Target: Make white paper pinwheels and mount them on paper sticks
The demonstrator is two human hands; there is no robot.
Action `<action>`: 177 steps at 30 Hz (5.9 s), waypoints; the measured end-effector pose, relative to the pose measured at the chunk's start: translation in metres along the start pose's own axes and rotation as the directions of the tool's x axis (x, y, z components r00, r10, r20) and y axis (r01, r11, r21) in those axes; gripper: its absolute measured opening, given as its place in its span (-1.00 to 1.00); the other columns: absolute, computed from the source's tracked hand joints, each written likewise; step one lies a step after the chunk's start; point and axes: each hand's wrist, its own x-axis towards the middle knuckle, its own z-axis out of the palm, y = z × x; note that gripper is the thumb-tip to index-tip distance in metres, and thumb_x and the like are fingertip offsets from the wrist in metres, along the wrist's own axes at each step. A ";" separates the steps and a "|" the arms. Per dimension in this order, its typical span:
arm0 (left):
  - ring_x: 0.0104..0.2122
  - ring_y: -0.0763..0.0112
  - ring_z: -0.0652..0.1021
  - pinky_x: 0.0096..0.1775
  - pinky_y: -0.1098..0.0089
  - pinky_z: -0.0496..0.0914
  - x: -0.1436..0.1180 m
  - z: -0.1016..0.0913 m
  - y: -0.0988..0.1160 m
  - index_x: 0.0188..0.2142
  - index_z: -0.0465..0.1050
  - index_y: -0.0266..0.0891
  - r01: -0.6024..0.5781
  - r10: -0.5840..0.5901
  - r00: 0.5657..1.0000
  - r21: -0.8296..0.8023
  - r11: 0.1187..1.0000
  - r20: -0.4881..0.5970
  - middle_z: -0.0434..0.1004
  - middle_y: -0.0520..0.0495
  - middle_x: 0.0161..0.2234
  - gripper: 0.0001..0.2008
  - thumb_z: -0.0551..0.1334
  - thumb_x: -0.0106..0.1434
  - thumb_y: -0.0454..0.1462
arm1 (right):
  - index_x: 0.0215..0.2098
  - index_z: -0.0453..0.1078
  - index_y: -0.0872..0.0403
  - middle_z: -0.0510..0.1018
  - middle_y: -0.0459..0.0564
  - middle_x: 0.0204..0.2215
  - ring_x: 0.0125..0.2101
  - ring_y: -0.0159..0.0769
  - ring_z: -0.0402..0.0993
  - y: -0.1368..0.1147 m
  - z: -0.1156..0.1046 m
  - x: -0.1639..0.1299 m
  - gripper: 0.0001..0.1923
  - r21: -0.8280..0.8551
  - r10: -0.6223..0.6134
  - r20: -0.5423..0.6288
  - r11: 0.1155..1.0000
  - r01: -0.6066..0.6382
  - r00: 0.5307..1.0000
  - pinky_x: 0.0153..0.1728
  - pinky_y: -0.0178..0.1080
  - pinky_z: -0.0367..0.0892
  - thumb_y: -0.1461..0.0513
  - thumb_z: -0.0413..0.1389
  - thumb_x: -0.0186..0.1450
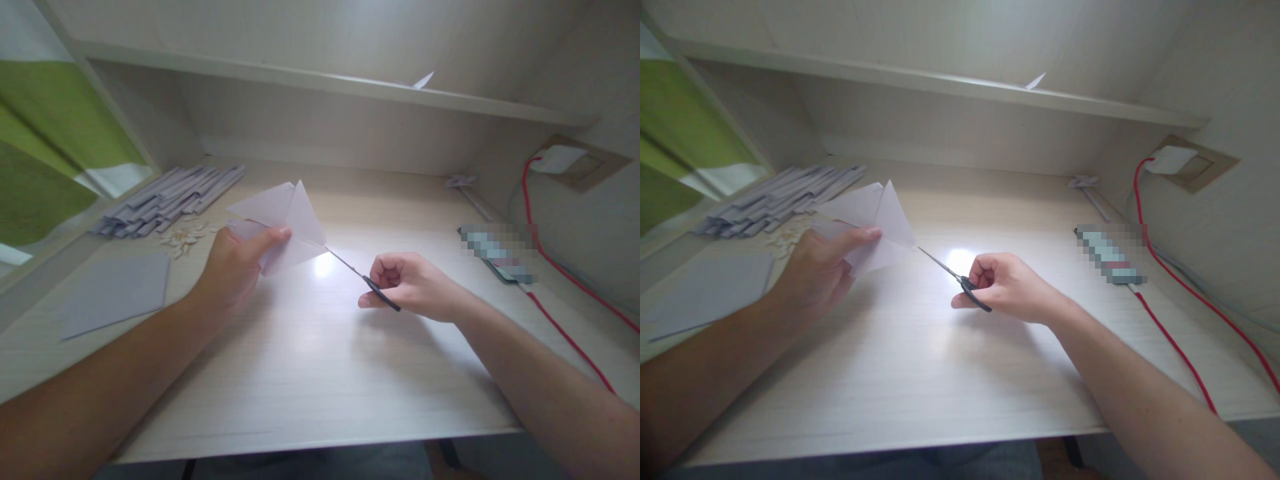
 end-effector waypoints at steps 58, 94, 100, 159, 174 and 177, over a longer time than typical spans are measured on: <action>-0.52 0.37 0.48 -0.47 0.43 0.28 -0.021 0.023 -0.010 -0.47 0.56 -0.30 0.252 -0.315 0.920 0.264 0.931 0.233 0.56 -0.01 -0.54 -0.72 0.47 0.02 -0.12 | -0.31 0.57 0.13 0.69 -0.01 -0.41 -0.36 -0.27 0.66 -0.002 0.025 0.008 -0.80 0.484 -0.143 -0.113 0.856 0.180 0.983 -0.23 -0.21 0.54 0.27 0.41 0.11; -0.43 0.28 0.61 -0.38 0.40 0.43 0.066 0.042 0.024 -0.32 0.67 -0.26 0.194 -0.294 0.904 0.315 0.929 0.311 0.70 -0.05 -0.39 -0.75 0.47 0.07 -0.14 | -0.35 0.57 0.10 0.64 -0.04 -0.41 -0.40 -0.33 0.53 -0.081 -0.052 0.096 -0.88 0.298 -0.266 -0.290 0.888 0.351 0.919 -0.35 -0.28 0.39 0.24 0.34 0.15; -0.49 0.32 0.56 -0.43 0.41 0.40 0.086 0.050 0.046 -0.36 0.65 -0.29 0.114 -0.187 0.958 0.312 0.943 0.217 0.66 -0.05 -0.45 -0.69 0.51 0.04 -0.09 | -0.32 0.57 0.10 0.63 -0.05 -0.40 -0.36 -0.33 0.54 -0.084 -0.057 0.096 -0.83 0.397 -0.264 -0.303 0.838 0.373 0.916 -0.30 -0.27 0.43 0.24 0.39 0.12; -0.45 0.35 0.53 -0.38 0.43 0.34 0.090 0.027 0.033 -0.33 0.68 -0.29 0.041 -0.144 0.967 0.431 0.901 0.210 0.64 -0.05 -0.45 -0.68 0.43 0.13 -0.05 | -0.24 0.55 0.08 0.65 -0.02 -0.27 -0.30 -0.29 0.56 -0.077 -0.063 0.082 -0.89 -0.085 -0.266 -0.235 0.964 0.253 0.935 -0.33 -0.29 0.41 0.27 0.25 0.24; -0.39 0.38 0.53 -0.39 0.45 0.32 0.075 0.035 0.040 -0.16 0.70 -0.26 -0.031 -0.142 0.915 0.416 0.909 0.378 0.66 -0.05 -0.35 -0.71 0.35 0.29 -0.10 | -0.19 0.65 0.02 0.65 0.03 -0.17 -0.11 -0.18 0.58 -0.078 -0.030 0.089 -0.86 -0.344 -0.615 -0.406 0.788 0.510 0.676 -0.02 -0.14 0.46 0.29 0.28 0.29; -0.32 0.34 0.58 -0.32 0.44 0.36 0.074 0.035 0.040 -0.12 0.71 -0.24 -0.070 -0.106 0.913 0.409 0.910 0.394 0.71 -0.07 -0.27 -0.72 0.35 0.30 -0.12 | -0.19 0.64 0.01 0.65 0.01 -0.19 -0.13 -0.21 0.58 -0.078 -0.031 0.088 -0.89 -0.307 -0.597 -0.391 0.802 0.512 0.701 -0.06 -0.18 0.45 0.27 0.28 0.31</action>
